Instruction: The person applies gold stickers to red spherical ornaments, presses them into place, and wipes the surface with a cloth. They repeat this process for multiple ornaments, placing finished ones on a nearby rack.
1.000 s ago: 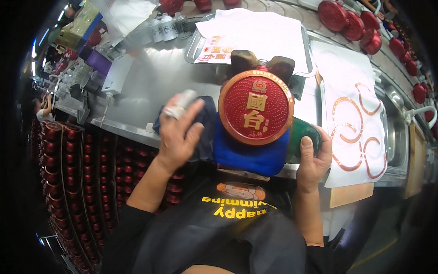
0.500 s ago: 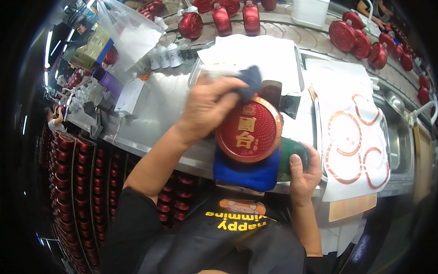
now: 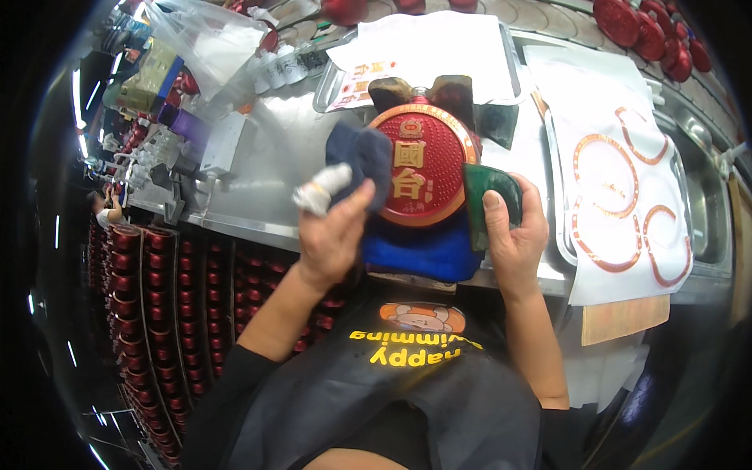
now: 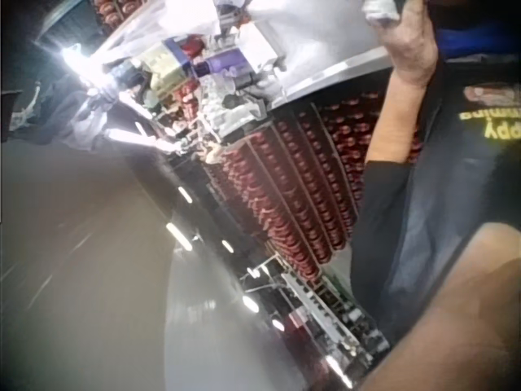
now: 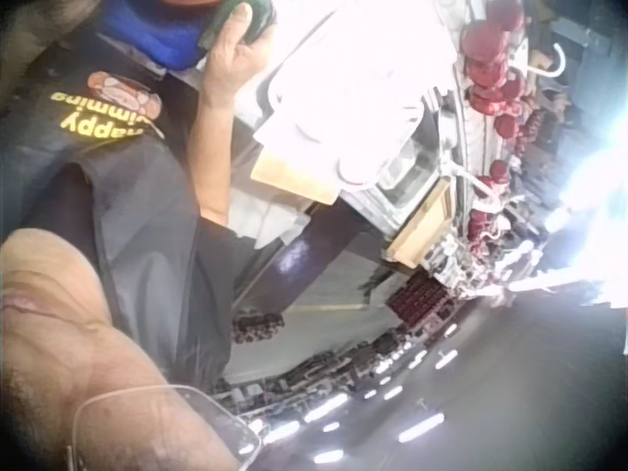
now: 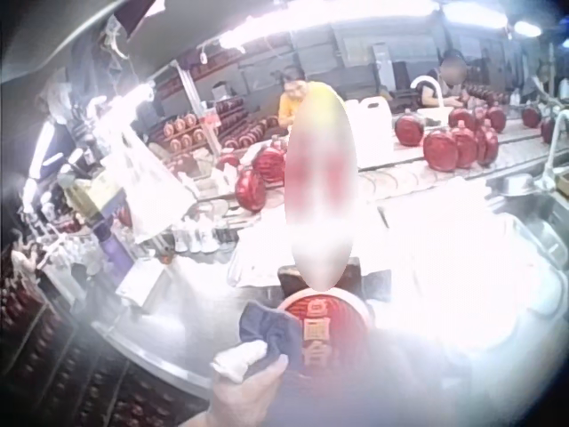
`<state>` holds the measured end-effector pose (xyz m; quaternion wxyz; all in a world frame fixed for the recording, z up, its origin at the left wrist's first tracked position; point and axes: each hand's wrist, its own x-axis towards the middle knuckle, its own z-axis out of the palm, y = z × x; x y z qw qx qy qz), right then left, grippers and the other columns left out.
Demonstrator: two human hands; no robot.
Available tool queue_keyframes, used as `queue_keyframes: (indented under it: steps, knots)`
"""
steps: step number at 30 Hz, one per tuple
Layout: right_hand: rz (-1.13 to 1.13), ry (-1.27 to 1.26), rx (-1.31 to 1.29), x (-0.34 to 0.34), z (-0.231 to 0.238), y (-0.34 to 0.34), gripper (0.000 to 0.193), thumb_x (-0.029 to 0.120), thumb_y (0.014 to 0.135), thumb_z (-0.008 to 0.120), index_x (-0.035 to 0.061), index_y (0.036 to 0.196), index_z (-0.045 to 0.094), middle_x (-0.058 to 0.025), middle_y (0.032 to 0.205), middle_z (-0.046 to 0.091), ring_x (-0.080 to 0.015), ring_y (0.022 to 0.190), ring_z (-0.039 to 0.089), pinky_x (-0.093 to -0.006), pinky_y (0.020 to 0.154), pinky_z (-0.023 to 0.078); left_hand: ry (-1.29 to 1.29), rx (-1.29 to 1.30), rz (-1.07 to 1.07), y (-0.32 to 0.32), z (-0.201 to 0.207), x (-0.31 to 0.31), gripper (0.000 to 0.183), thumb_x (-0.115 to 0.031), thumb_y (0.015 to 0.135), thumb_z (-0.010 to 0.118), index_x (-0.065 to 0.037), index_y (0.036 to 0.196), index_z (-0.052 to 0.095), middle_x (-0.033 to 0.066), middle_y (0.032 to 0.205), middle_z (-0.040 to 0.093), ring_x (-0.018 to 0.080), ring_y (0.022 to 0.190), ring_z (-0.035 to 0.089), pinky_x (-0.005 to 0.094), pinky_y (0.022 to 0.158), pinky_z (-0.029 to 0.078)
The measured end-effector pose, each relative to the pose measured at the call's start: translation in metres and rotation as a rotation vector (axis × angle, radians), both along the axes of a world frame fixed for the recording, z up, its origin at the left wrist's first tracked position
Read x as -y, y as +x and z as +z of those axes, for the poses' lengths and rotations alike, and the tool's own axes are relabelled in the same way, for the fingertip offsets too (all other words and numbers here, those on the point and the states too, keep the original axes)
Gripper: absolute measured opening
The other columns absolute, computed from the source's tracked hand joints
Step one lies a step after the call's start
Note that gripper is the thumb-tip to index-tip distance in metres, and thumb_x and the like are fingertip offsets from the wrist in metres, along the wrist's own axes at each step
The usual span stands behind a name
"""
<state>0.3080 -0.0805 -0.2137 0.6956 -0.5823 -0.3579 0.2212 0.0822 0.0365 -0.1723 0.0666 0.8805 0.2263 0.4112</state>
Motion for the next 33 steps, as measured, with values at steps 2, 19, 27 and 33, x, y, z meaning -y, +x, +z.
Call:
queue_keyframes:
  steps: [2,19,27,33]
  knots:
    - [0.014,0.018,-0.063,0.0,-0.002,-0.002,0.033,0.02,0.103,0.066,-0.004,0.125,0.059,-0.0076,0.103,0.069,-0.0113,0.093,0.064,-0.025,0.083,0.052,0.107,-0.083,0.019,0.003,-0.007,0.027,0.048,-0.001,0.074,0.073,-0.015,0.119,0.079,0.0138,0.113,0.066,0.0328,0.107,0.058,0.0418,0.096,0.048]
    - [-0.046,0.008,-0.302,0.016,-0.012,0.012,0.032,0.02,0.103,0.067,-0.0033,0.123,0.059,-0.0053,0.108,0.067,-0.0095,0.093,0.06,-0.0239,0.085,0.05,0.32,-0.487,-0.17,0.121,0.085,-0.046,0.01,-0.011,0.081,0.063,-0.005,0.079,0.07,0.0142,0.088,0.066,0.0308,0.088,0.063,0.0381,0.077,0.053]
    - [0.003,0.005,-0.226,0.006,-0.007,0.01,0.033,0.02,0.103,0.067,-0.0034,0.125,0.059,-0.0056,0.107,0.068,-0.0102,0.096,0.062,-0.0243,0.086,0.051,0.148,-0.237,-0.08,0.049,0.064,-0.043,0.026,-0.01,0.086,0.073,-0.011,0.112,0.077,0.014,0.102,0.071,0.0335,0.099,0.061,0.0419,0.089,0.05]
    - [0.059,0.038,-0.235,-0.001,0.0,-0.002,0.032,0.02,0.103,0.067,-0.0029,0.125,0.06,-0.0057,0.106,0.069,-0.01,0.094,0.062,-0.0242,0.085,0.051,0.236,-0.331,-0.153,0.065,0.055,-0.025,0.017,-0.014,0.085,0.069,-0.008,0.099,0.076,0.0082,0.096,0.068,0.0283,0.101,0.059,0.0401,0.085,0.052]
